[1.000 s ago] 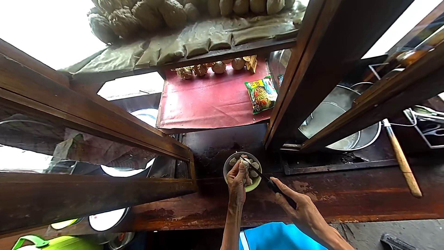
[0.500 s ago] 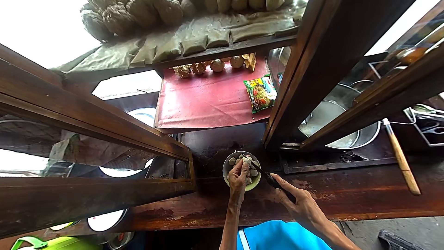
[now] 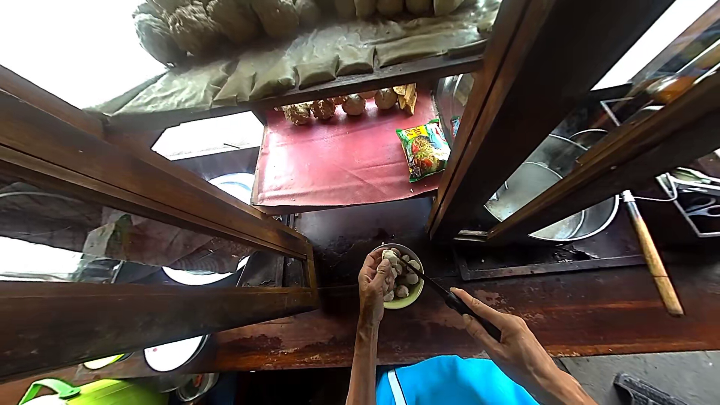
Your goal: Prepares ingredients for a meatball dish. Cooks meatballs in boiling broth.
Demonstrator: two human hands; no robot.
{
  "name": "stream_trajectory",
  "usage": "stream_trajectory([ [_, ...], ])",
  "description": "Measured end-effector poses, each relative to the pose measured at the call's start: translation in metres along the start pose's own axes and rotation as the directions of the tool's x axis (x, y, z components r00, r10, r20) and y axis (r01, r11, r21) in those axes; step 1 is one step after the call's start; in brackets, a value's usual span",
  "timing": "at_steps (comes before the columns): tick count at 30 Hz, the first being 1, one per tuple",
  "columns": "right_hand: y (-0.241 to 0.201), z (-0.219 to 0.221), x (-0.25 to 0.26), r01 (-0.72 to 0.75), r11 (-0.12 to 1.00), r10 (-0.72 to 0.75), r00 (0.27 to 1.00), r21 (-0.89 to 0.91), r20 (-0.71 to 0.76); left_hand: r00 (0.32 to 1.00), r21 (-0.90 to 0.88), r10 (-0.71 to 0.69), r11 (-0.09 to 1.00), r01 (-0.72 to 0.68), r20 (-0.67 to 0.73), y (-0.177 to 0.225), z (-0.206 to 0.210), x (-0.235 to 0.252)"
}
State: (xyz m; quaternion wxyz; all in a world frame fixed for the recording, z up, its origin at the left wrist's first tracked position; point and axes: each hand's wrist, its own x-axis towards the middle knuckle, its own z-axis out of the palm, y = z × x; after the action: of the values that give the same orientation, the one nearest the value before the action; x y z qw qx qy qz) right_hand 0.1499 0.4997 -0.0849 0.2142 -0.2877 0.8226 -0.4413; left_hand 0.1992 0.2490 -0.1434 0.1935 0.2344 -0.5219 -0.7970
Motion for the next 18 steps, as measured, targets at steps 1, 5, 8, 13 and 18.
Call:
stream_trajectory([
  [1,0.001,0.001,0.002,0.043,0.999,-0.043,0.999,-0.018,-0.03,1.0,-0.018,-0.014,1.0,0.014,0.007,0.002,-0.001,0.0],
  [5,0.006,0.002,0.012,0.103,0.992,-0.104,0.994,-0.075,-0.012,0.996,-0.009,-0.059,0.998,0.06,0.067,0.005,-0.003,-0.001],
  [8,0.01,0.005,0.013,0.111,0.99,-0.111,0.994,-0.083,0.006,0.995,0.023,-0.068,0.998,0.067,0.079,0.005,-0.003,-0.004],
  [13,0.014,0.018,0.015,0.123,0.986,-0.128,0.991,-0.109,-0.037,0.994,0.085,-0.078,0.994,0.071,0.077,-0.003,0.0,-0.007],
  [18,0.017,0.024,0.02,0.127,0.983,-0.131,0.991,-0.134,-0.023,0.992,0.064,-0.112,0.992,0.109,0.049,-0.006,0.004,-0.007],
])
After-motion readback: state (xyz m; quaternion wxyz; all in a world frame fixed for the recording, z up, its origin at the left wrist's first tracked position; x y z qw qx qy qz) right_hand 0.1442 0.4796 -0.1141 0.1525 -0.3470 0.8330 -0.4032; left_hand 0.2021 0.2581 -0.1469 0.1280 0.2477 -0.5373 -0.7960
